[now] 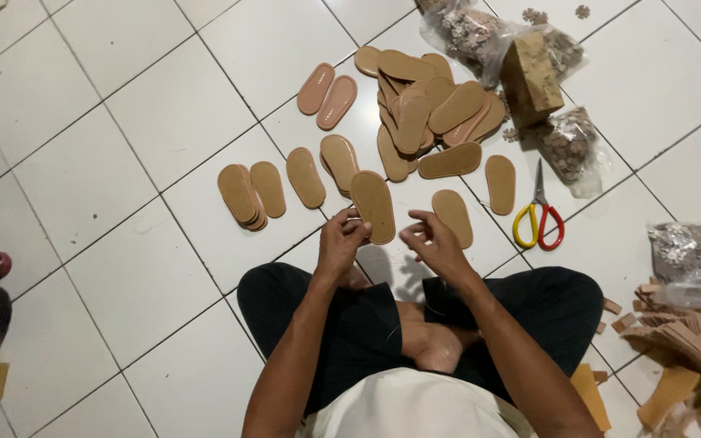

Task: The person sits on a tiled floor and assembles slipper soles by hand. They pick up pairs of sole layers, align them, and use scissors to trim excess material from the edges. The person then places the finished pairs into a growing stack on the floor.

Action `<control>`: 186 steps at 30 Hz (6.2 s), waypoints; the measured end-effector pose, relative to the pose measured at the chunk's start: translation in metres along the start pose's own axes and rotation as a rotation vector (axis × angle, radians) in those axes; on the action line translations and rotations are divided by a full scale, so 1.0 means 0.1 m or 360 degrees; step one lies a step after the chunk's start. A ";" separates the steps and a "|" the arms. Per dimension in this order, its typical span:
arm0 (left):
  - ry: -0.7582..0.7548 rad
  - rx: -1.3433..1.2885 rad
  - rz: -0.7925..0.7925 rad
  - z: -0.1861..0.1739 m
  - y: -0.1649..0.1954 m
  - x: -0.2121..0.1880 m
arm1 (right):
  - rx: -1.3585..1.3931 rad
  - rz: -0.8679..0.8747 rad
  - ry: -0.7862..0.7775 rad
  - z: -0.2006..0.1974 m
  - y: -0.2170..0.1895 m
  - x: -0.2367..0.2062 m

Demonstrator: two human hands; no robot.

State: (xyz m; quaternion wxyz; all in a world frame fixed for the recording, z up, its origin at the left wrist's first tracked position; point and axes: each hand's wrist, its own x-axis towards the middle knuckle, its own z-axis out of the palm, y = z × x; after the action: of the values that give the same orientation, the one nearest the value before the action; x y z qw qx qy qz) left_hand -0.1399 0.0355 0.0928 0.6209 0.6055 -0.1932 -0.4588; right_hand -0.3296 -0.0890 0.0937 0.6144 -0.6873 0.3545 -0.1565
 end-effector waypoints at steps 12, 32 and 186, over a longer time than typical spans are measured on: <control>0.0056 0.0374 -0.0351 -0.24 -0.45 0.06 | -0.0347 0.0313 0.0917 -1.58 0.72 0.36; 0.0163 0.0283 -0.0485 -0.32 -0.66 0.27 | -0.0733 -0.0597 0.0923 -1.13 0.14 1.31; -0.0041 0.0287 0.0767 0.04 1.49 -0.61 | 0.0080 -0.0071 -0.0690 -1.06 -0.94 -0.90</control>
State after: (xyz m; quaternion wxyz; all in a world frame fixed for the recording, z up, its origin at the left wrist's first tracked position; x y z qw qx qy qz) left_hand -0.1241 0.0590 0.2513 0.6532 0.5891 -0.3799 -0.2863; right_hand -0.4339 -0.1065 0.2243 0.6896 -0.6970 0.1949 -0.0273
